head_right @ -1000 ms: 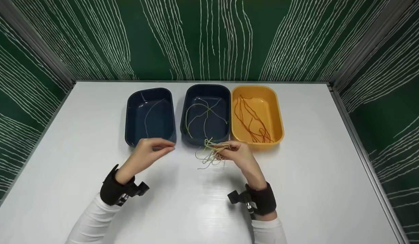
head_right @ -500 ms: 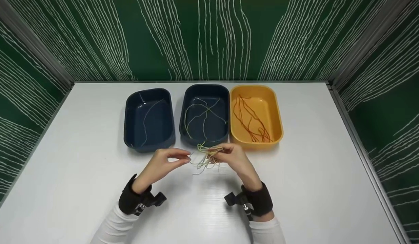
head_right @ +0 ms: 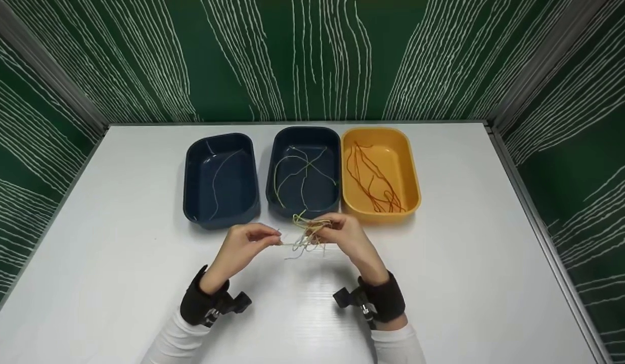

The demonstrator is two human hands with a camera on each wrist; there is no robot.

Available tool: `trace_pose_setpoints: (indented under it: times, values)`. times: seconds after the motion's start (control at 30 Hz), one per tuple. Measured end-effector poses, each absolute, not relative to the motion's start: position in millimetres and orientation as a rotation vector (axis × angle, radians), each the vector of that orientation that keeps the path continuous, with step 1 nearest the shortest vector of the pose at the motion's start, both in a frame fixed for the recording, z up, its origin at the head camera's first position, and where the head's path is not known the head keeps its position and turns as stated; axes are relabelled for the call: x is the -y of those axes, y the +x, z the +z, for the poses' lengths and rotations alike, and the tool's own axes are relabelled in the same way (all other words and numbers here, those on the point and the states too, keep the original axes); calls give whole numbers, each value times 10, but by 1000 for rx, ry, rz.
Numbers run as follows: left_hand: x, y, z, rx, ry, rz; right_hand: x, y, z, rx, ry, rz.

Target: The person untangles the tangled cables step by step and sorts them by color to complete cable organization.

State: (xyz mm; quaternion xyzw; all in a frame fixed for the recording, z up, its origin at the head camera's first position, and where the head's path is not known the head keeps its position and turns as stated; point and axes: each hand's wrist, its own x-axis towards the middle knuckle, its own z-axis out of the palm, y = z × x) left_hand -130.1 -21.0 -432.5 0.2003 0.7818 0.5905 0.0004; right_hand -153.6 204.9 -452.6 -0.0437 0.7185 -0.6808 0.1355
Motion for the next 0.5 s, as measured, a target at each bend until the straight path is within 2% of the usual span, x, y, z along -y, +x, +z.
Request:
trace_pose_setpoints:
  times: [0.1, 0.27, 0.33, 0.5]
  values:
    - [231, -1247, -4185, -2464, 617, 1889, -2084, -1569, -4584, -2080, -156, -2028]
    - [295, -1215, -4077, -2506, 613, 1906, -2319, -1769, -5011, -1983, -274, -2151]
    - [327, -1240, -4111, -2517, 615, 1919, -2419, -1849, -5188, -1980, -271, -2143]
    - [410, -1348, -4313, -2524, 616, 1951, -2500, -1870, -5268, -2014, -221, -2088]
